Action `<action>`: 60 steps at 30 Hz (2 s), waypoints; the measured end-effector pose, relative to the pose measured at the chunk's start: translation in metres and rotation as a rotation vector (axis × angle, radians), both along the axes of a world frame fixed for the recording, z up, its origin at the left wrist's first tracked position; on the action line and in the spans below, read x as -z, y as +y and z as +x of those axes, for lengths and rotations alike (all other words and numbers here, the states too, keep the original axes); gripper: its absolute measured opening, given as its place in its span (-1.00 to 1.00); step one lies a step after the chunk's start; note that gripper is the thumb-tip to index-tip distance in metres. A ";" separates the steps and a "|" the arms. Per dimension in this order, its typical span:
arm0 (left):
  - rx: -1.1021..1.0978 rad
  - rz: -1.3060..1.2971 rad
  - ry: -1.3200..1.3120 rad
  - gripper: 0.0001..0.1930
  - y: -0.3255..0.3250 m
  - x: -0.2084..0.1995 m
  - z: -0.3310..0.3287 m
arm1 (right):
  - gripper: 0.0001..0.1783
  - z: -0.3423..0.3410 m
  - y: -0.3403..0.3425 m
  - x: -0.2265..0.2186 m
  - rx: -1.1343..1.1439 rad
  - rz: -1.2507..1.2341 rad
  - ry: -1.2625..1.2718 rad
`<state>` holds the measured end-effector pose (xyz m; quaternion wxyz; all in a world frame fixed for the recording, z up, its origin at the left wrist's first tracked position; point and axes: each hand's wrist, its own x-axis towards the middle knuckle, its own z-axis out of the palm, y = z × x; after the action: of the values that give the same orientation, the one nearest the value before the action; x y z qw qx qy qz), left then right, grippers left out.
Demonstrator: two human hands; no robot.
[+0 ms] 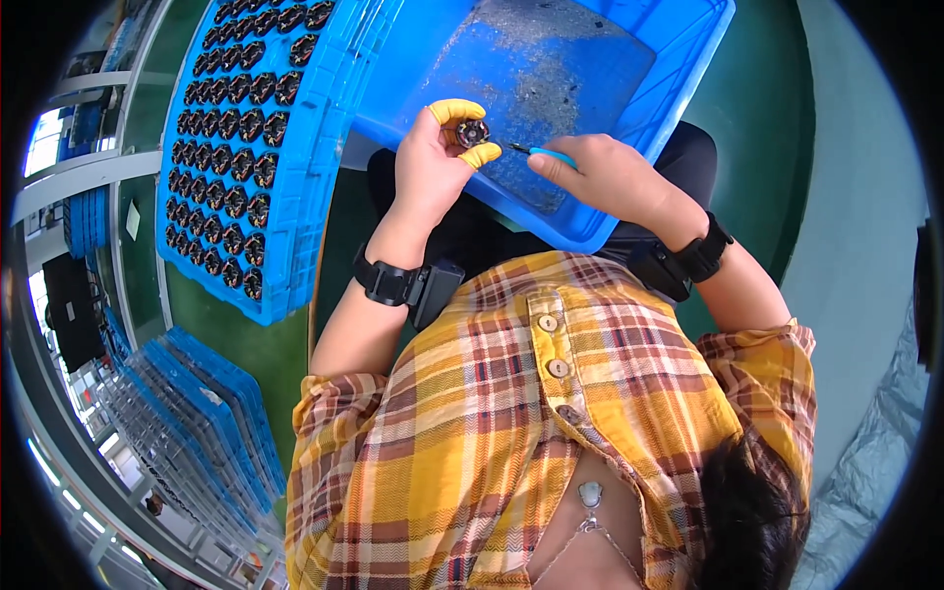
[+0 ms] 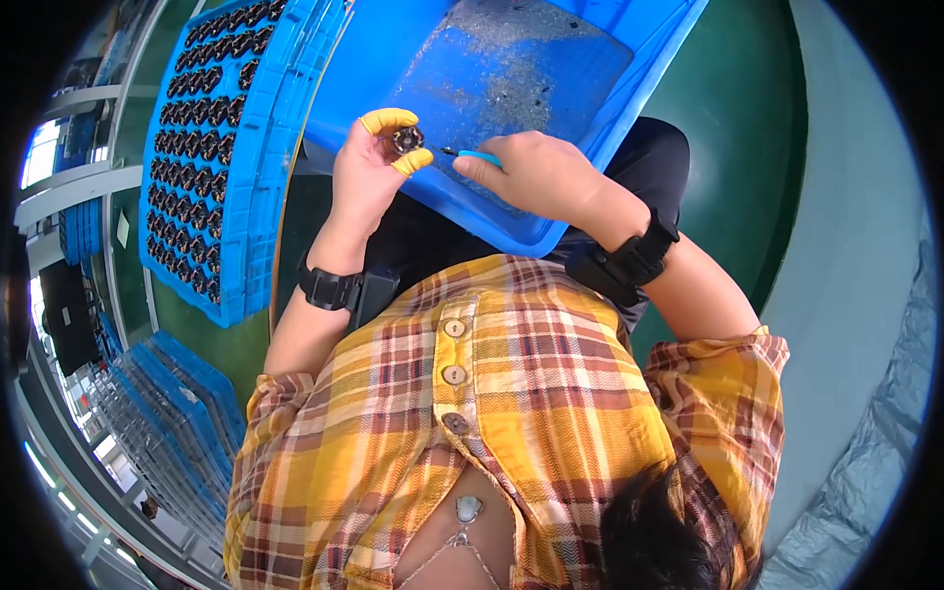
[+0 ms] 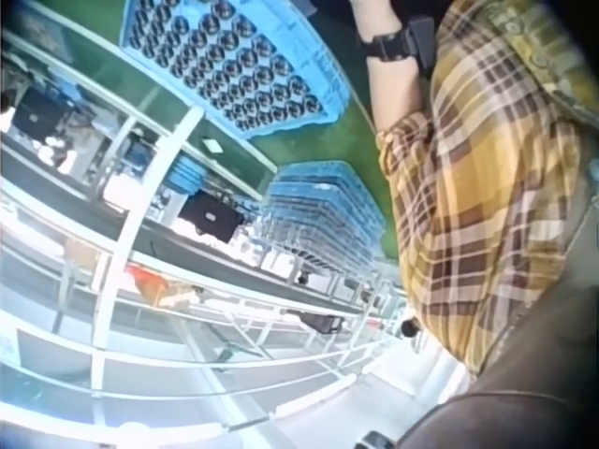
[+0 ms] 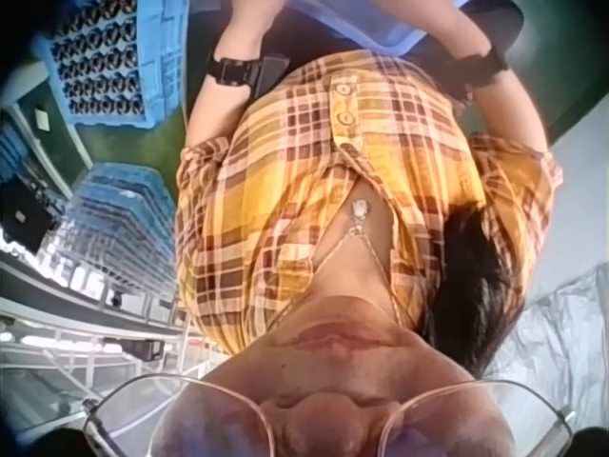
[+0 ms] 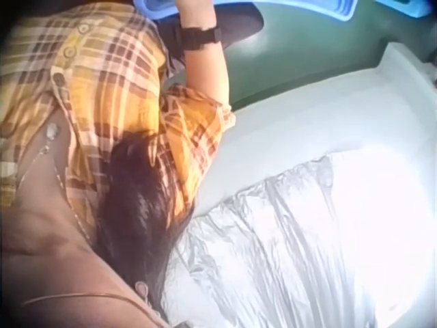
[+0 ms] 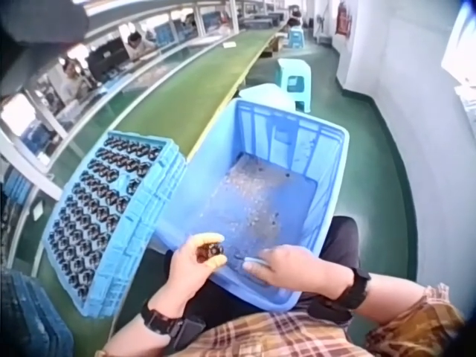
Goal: Trim leads from electronic components and place them into a grid tray.
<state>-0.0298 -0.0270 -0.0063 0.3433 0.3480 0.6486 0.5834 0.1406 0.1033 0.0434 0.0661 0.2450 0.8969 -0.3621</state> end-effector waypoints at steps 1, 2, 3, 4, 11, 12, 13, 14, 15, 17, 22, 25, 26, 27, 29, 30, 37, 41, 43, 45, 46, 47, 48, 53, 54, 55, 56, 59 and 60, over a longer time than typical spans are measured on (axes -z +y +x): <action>-0.001 -0.002 -0.001 -0.54 0.000 0.000 0.002 | -0.40 0.000 -0.001 0.000 -0.007 -0.011 -0.012; -0.011 0.051 -0.031 -0.55 -0.001 -0.001 0.004 | -0.40 0.000 -0.001 -0.001 -0.007 -0.012 -0.014; -0.022 0.105 -0.060 -0.57 -0.001 -0.002 0.006 | -0.39 0.001 -0.002 -0.003 -0.010 -0.018 -0.019; -0.023 0.104 -0.062 -0.57 -0.002 -0.004 0.007 | -0.39 0.001 -0.002 -0.004 -0.011 -0.023 -0.026; 0.054 -0.014 0.339 -0.57 -0.004 -0.008 0.008 | -0.44 0.001 -0.004 -0.010 -0.008 -0.011 -0.053; 0.051 -0.010 0.366 -0.59 -0.004 -0.008 0.009 | -0.44 0.000 -0.004 -0.010 -0.006 -0.011 -0.056; 0.052 -0.010 0.365 -0.59 -0.004 -0.009 0.009 | -0.44 0.000 -0.003 -0.010 -0.004 -0.011 -0.059; 0.051 -0.020 0.417 -0.60 -0.004 -0.010 0.010 | -0.44 0.000 -0.003 -0.011 -0.003 -0.011 -0.060; 0.050 -0.030 0.470 -0.60 -0.004 -0.012 0.010 | -0.41 0.000 -0.002 -0.011 -0.004 -0.012 -0.075; 0.052 -0.021 0.480 -0.61 -0.003 -0.016 0.012 | -0.37 0.000 -0.003 -0.011 -0.005 -0.013 -0.091; 0.050 -0.013 0.588 -0.64 -0.001 -0.023 0.016 | -0.39 0.001 -0.004 -0.012 -0.032 0.082 -0.054; 0.034 0.023 0.681 -0.63 -0.001 -0.023 0.017 | -0.42 0.001 -0.010 -0.011 -0.063 0.252 0.009; 0.029 0.034 0.736 -0.62 -0.001 -0.022 0.017 | -0.42 0.001 -0.011 -0.011 -0.061 0.252 0.007; 0.023 0.045 0.791 -0.62 -0.001 -0.020 0.018 | -0.42 0.001 -0.012 -0.010 -0.078 0.290 0.011; 0.033 0.040 0.763 -0.63 -0.001 -0.015 0.018 | -0.43 0.000 -0.013 -0.011 -0.094 0.327 0.015; 0.041 0.035 0.736 -0.64 -0.001 -0.012 0.019 | -0.43 -0.001 -0.013 -0.011 -0.105 0.318 -0.016; -0.002 -0.047 0.744 -0.62 0.004 0.001 0.018 | -0.40 -0.006 -0.004 0.005 -0.059 0.208 -0.095; -0.060 -0.086 0.655 -0.61 0.003 -0.005 0.011 | -0.40 -0.005 0.007 0.025 0.057 0.024 0.005; -0.075 -0.118 0.570 -0.61 -0.005 -0.011 0.006 | -0.40 -0.009 0.013 0.032 0.112 -0.072 -0.035; -0.038 -0.046 0.207 -0.57 -0.015 -0.021 0.001 | -0.40 -0.006 0.019 0.044 0.086 -0.027 -0.030; -0.048 0.030 0.107 -0.55 -0.019 -0.032 0.000 | -0.40 -0.006 0.022 0.052 0.079 0.014 -0.035; -0.036 0.031 0.027 -0.56 -0.023 -0.048 -0.001 | -0.41 -0.001 0.025 0.061 0.104 0.057 -0.026; -0.018 0.037 -0.055 -0.56 -0.025 -0.067 -0.001 | -0.42 0.006 0.029 0.068 0.136 0.102 -0.017; -0.258 0.098 0.411 -0.57 -0.054 -0.136 -0.034 | -0.55 0.013 0.019 0.074 0.114 0.223 0.079; -0.321 0.094 0.561 -0.58 -0.057 -0.141 -0.050 | -0.57 0.015 0.016 0.074 0.087 0.251 0.147; -0.369 0.043 0.618 -0.58 -0.061 -0.150 -0.065 | -0.60 0.013 0.011 0.067 0.045 0.240 0.118; -0.414 -0.007 0.670 -0.58 -0.062 -0.155 -0.080 | -0.62 0.012 0.009 0.063 0.009 0.231 0.086; -0.388 -0.223 0.879 -0.60 -0.062 -0.155 -0.121 | -0.64 0.011 0.007 0.066 -0.043 0.250 0.101; -0.362 -0.317 1.021 -0.62 -0.059 -0.151 -0.133 | -0.64 0.011 0.007 0.069 -0.042 0.255 0.109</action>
<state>-0.1627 -0.0856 0.1452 -0.0712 0.4135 0.8615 0.2859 0.1518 0.1107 -0.0260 -0.0068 0.2125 0.9429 -0.2566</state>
